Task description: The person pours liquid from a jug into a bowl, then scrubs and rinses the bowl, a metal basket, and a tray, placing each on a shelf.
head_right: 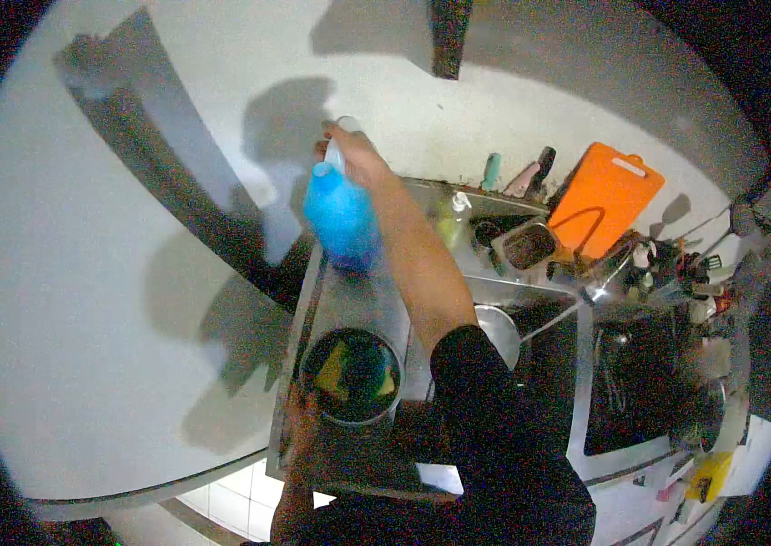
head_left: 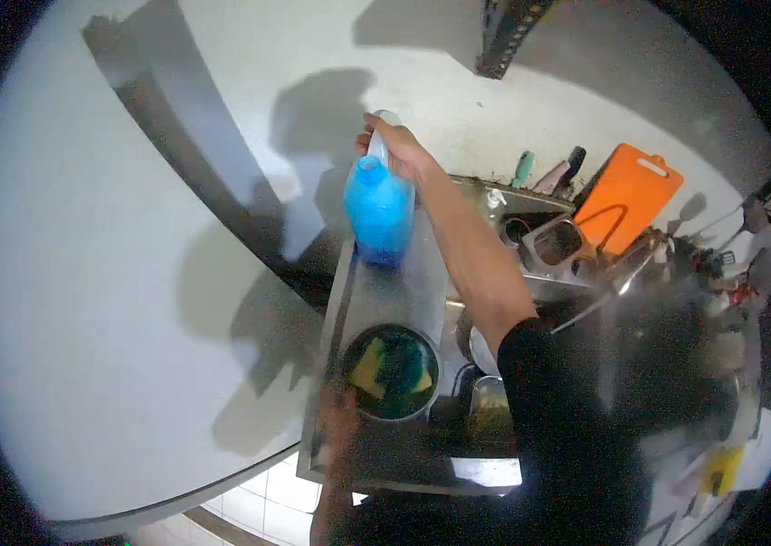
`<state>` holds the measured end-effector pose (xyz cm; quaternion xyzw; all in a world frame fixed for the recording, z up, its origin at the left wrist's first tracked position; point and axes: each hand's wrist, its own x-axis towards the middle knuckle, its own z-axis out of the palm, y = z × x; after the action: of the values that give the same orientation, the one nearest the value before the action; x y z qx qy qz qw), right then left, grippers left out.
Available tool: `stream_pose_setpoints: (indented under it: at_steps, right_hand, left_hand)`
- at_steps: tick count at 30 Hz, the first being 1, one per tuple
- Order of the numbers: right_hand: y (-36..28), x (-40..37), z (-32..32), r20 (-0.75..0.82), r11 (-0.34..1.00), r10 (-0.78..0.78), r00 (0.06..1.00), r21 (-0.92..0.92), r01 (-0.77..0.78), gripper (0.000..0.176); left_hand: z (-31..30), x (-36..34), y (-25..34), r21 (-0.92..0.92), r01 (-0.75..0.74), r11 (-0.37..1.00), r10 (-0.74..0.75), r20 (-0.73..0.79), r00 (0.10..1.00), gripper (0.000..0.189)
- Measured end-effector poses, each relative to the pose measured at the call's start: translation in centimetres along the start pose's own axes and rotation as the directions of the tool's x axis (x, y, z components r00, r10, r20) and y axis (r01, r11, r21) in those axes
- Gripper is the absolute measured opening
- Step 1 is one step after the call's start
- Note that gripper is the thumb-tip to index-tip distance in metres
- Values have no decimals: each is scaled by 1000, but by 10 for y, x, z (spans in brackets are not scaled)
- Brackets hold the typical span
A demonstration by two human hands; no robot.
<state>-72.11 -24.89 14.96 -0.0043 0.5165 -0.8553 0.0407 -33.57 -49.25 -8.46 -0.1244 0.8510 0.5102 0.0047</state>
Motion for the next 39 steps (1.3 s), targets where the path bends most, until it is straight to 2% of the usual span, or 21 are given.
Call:
stream_pose_setpoints:
  at_steps: [2, 5, 8, 10, 11, 13, 15, 16, 18, 20, 23, 25, 26, 28, 30, 32, 33, 36, 37, 38, 39]
  right_hand:
    - [1, 5, -7, -22, 999, 37, 999, 16, -36, 25]
    - [14, 18, -15, -155, 1000, -15, 988, 14, 17, 27]
    - [30, 31, -12, -387, 984, -179, 905, -84, 159, 35]
    - [34, 38, -1, -733, 988, -154, 663, -93, 127, 66]
    - [35, 34, 4, -730, 989, -148, 667, -88, 122, 66]
    - [30, 24, 12, -809, 916, -219, 545, 23, 401, 81]
    - [28, 32, 9, -825, 856, -221, 521, 92, 509, 85]
    - [26, 38, 10, -846, 781, -208, 491, 159, 604, 90]
    - [20, 40, 17, -839, 766, -214, 501, 175, 619, 90]
    - [21, 38, 15, -851, 763, -203, 484, 172, 623, 90]
    - [14, 34, 13, -858, 744, -207, 471, 174, 645, 91]
    - [12, 24, 7, -835, 885, -20, 550, 241, 397, 58]
    - [7, -2, 3, -845, 890, -14, 534, 233, 393, 58]
    - [11, -84, -20, -339, 976, -215, 916, -42, 214, 51]
    - [51, -165, -51, -195, 706, -617, 763, -565, 427, 44]
    - [96, -253, -98, -284, 531, -615, 736, -839, 121, 51]
    - [115, -296, -126, -322, 509, -540, 778, -861, -3, 59]
    - [171, -411, -182, -636, 493, -438, 636, -761, -421, 74]
    - [163, -428, -197, -651, 496, -445, 614, -751, -437, 74]
    - [156, -448, -209, -749, 768, -95, 655, -474, -431, 75]
    - [152, -466, -219, -678, 893, 257, 688, -105, -437, 77]
  left_hand:
    - [-1, -2, 24, 158, 53, 986, -56, 15, 998, 38]
    - [3, 5, 16, 17, 55, 998, -56, 83, 995, 39]
    - [2, 4, 24, 127, 95, 987, -102, 44, 994, 44]
    - [-6, 3, 37, 136, 47, 990, -55, 60, 997, 47]
    - [-9, 1, 41, 141, -2, 990, -11, 89, 996, 50]
    - [10, 2, -2, 86, -32, 996, 31, 17, 999, 52]
    - [17, -1, -23, 24, -81, 996, 83, -71, 994, 54]
    - [14, -2, -24, 67, 25, 997, -26, 16, 1000, 54]
    - [4, -7, -4, 131, 115, 985, -127, 84, 988, 55]
    - [-3, -24, 41, 50, 62, 997, -64, 30, 998, 55]
    - [11, -17, 18, -102, -77, 992, 74, -26, 997, 56]
    - [13, -9, 2, -2, -22, 1000, 22, 3, 1000, 61]
    - [11, -8, -5, 101, 20, 995, -22, 16, 1000, 67]
    - [21, -4, -29, 59, 15, 998, -20, 82, 996, 67]
    - [39, -4, -37, 28, -6, 1000, 2, 170, 985, 67]
    - [61, -1, -37, 24, -337, 941, 337, 22, 941, 55]
    - [70, -2, -31, 18, -351, 936, 349, 52, 935, 55]
    - [100, -18, 13, -24, -235, 972, 236, 84, 968, 49]
    - [103, -26, 54, -114, -139, 984, 158, 183, 970, 45]
    - [113, -32, 84, -186, -25, 982, 79, 289, 954, 42]
    - [130, -33, 97, -181, -22, 983, 79, 314, 946, 42]
